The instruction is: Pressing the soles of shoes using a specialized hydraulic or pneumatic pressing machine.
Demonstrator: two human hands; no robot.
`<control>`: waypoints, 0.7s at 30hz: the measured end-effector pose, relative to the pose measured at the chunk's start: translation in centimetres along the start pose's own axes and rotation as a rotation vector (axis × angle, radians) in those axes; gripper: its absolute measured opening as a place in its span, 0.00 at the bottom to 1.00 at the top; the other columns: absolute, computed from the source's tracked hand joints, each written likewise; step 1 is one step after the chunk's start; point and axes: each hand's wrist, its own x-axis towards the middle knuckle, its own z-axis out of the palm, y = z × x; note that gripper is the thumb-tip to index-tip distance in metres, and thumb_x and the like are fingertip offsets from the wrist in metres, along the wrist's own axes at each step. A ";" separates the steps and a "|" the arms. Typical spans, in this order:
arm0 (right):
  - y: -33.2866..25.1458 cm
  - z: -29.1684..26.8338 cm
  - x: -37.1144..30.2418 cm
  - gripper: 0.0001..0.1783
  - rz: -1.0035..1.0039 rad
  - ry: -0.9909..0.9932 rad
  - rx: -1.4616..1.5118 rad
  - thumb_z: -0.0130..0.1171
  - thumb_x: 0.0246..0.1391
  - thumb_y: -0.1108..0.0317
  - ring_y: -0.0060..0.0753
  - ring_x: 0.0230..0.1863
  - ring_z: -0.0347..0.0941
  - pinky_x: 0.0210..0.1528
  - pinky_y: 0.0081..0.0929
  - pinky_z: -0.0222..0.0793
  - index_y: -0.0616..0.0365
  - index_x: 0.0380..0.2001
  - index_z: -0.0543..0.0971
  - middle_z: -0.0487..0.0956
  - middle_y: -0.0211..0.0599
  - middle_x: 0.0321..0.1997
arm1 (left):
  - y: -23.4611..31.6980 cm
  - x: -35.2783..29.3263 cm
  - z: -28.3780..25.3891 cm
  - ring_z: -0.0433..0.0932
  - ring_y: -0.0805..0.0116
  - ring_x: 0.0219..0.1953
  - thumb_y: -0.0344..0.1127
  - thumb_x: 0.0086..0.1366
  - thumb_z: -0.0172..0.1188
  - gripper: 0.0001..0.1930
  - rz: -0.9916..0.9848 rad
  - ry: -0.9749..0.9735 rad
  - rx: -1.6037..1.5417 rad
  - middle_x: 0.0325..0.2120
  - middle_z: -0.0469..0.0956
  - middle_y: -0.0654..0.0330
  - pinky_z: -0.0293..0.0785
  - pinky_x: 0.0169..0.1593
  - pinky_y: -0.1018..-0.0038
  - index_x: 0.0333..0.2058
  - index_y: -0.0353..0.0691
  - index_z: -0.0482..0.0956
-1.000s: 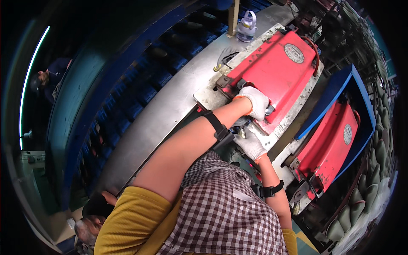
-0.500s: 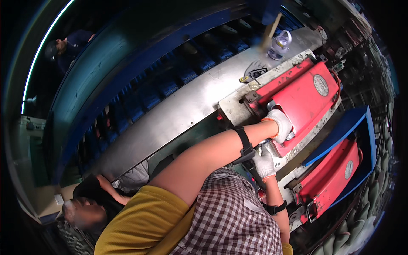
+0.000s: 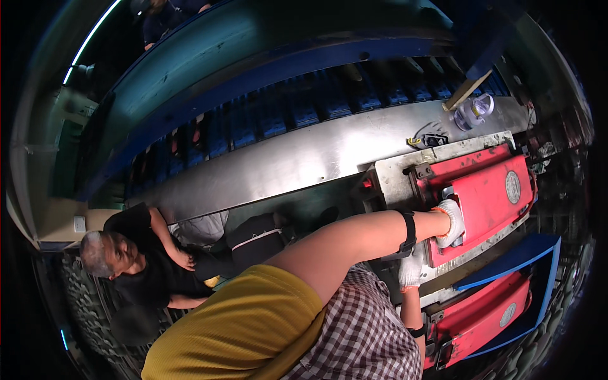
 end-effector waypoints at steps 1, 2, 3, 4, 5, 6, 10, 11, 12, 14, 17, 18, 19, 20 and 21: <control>-0.1 -0.1 -0.2 0.25 0.013 -0.018 0.021 0.57 0.67 0.73 0.32 0.58 0.74 0.60 0.31 0.70 0.75 0.64 0.70 0.79 0.44 0.60 | 0.0 0.1 0.0 0.88 0.56 0.38 0.41 0.45 0.66 0.18 -0.006 -0.020 -0.008 0.34 0.89 0.61 0.81 0.37 0.61 0.37 0.51 0.92; 0.2 -0.2 -0.2 0.25 0.013 -0.028 0.016 0.57 0.67 0.73 0.32 0.58 0.74 0.60 0.31 0.70 0.75 0.64 0.70 0.79 0.44 0.60 | 0.0 0.2 0.3 0.88 0.56 0.38 0.41 0.45 0.66 0.18 -0.015 -0.017 -0.014 0.34 0.89 0.61 0.81 0.37 0.61 0.37 0.51 0.92; 0.6 -0.1 0.1 0.25 0.005 -0.024 0.057 0.57 0.67 0.73 0.32 0.57 0.74 0.60 0.31 0.70 0.75 0.64 0.70 0.79 0.44 0.60 | -0.3 0.3 0.5 0.88 0.57 0.38 0.41 0.45 0.66 0.18 0.001 0.007 0.004 0.34 0.89 0.61 0.81 0.37 0.60 0.38 0.51 0.92; 1.0 -0.1 0.4 0.25 -0.002 -0.021 0.098 0.57 0.68 0.73 0.32 0.57 0.74 0.60 0.31 0.70 0.75 0.64 0.70 0.79 0.45 0.60 | -0.4 0.4 0.6 0.88 0.57 0.39 0.41 0.45 0.66 0.18 0.016 0.031 0.021 0.35 0.89 0.61 0.81 0.36 0.60 0.38 0.51 0.92; 1.4 -0.1 0.4 0.25 -0.010 -0.027 0.093 0.57 0.68 0.73 0.32 0.57 0.74 0.60 0.31 0.70 0.75 0.64 0.70 0.79 0.45 0.60 | -0.1 0.5 0.7 0.88 0.57 0.40 0.41 0.46 0.66 0.19 -0.008 0.010 0.017 0.37 0.89 0.61 0.81 0.37 0.60 0.40 0.51 0.92; 1.7 -0.2 0.2 0.25 -0.019 -0.015 0.119 0.57 0.68 0.72 0.32 0.57 0.75 0.60 0.31 0.70 0.75 0.64 0.69 0.79 0.45 0.60 | -0.2 0.8 0.6 0.88 0.57 0.41 0.41 0.47 0.66 0.19 0.011 -0.023 0.000 0.38 0.89 0.61 0.81 0.38 0.60 0.41 0.50 0.92; 1.2 -0.3 0.1 0.24 -0.029 -0.054 0.107 0.57 0.68 0.73 0.32 0.57 0.74 0.60 0.30 0.70 0.74 0.64 0.69 0.77 0.43 0.61 | -0.5 3.8 3.7 0.88 0.57 0.40 0.42 0.49 0.67 0.18 -0.031 0.008 -0.018 0.38 0.89 0.61 0.81 0.36 0.60 0.41 0.51 0.91; 0.6 -0.2 0.0 0.24 -0.023 -0.061 0.092 0.57 0.68 0.72 0.31 0.58 0.74 0.61 0.31 0.71 0.72 0.63 0.70 0.77 0.42 0.62 | -0.8 5.0 4.8 0.88 0.58 0.39 0.42 0.49 0.67 0.18 -0.041 0.029 -0.047 0.38 0.89 0.61 0.80 0.36 0.61 0.40 0.51 0.91; 1.6 -0.5 0.3 0.24 -0.025 -0.074 0.082 0.57 0.68 0.72 0.31 0.58 0.74 0.61 0.31 0.71 0.72 0.63 0.70 0.77 0.42 0.62 | -0.9 5.6 5.3 0.88 0.58 0.39 0.42 0.49 0.67 0.18 -0.043 0.045 -0.076 0.38 0.89 0.62 0.80 0.36 0.61 0.40 0.51 0.91; 8.0 -2.2 1.6 0.25 -0.025 -0.082 0.251 0.57 0.68 0.72 0.32 0.59 0.74 0.62 0.32 0.71 0.69 0.64 0.69 0.76 0.41 0.63 | 0.2 3.6 2.9 0.87 0.59 0.38 0.41 0.45 0.69 0.18 -0.001 0.051 -0.036 0.37 0.89 0.62 0.80 0.35 0.61 0.39 0.51 0.91; 10.9 -3.3 2.4 0.27 0.005 -0.098 0.403 0.57 0.68 0.71 0.33 0.63 0.72 0.65 0.34 0.71 0.65 0.67 0.66 0.73 0.39 0.67 | -0.1 4.7 3.8 0.87 0.60 0.35 0.42 0.39 0.71 0.21 -0.016 0.032 -0.032 0.35 0.89 0.63 0.79 0.34 0.62 0.37 0.52 0.91; 11.3 -3.5 2.6 0.28 0.041 -0.100 0.391 0.57 0.68 0.71 0.34 0.64 0.72 0.66 0.34 0.70 0.63 0.69 0.65 0.72 0.39 0.68 | -0.2 4.5 3.6 0.87 0.60 0.35 0.42 0.39 0.71 0.21 -0.018 0.030 -0.035 0.35 0.89 0.63 0.79 0.34 0.62 0.37 0.52 0.91; 10.7 -3.3 2.5 0.28 0.046 -0.109 0.388 0.57 0.68 0.71 0.34 0.64 0.72 0.66 0.34 0.70 0.63 0.69 0.65 0.72 0.39 0.68 | -0.2 4.1 3.2 0.86 0.60 0.35 0.42 0.39 0.72 0.21 -0.008 0.028 -0.017 0.35 0.88 0.64 0.79 0.34 0.61 0.37 0.52 0.91; 10.0 -3.2 2.4 0.29 0.023 -0.121 0.384 0.56 0.69 0.71 0.35 0.66 0.71 0.68 0.35 0.69 0.63 0.70 0.64 0.71 0.39 0.69 | -0.2 3.7 3.0 0.86 0.61 0.35 0.42 0.38 0.72 0.21 0.004 0.025 0.002 0.35 0.88 0.64 0.78 0.34 0.61 0.37 0.52 0.91; 9.3 -3.1 2.2 0.30 -0.003 -0.131 0.377 0.54 0.70 0.70 0.36 0.67 0.69 0.69 0.35 0.68 0.62 0.71 0.63 0.69 0.39 0.71 | -0.3 3.8 3.0 0.86 0.60 0.35 0.43 0.38 0.73 0.22 0.017 -0.002 -0.027 0.35 0.88 0.63 0.79 0.35 0.61 0.38 0.51 0.91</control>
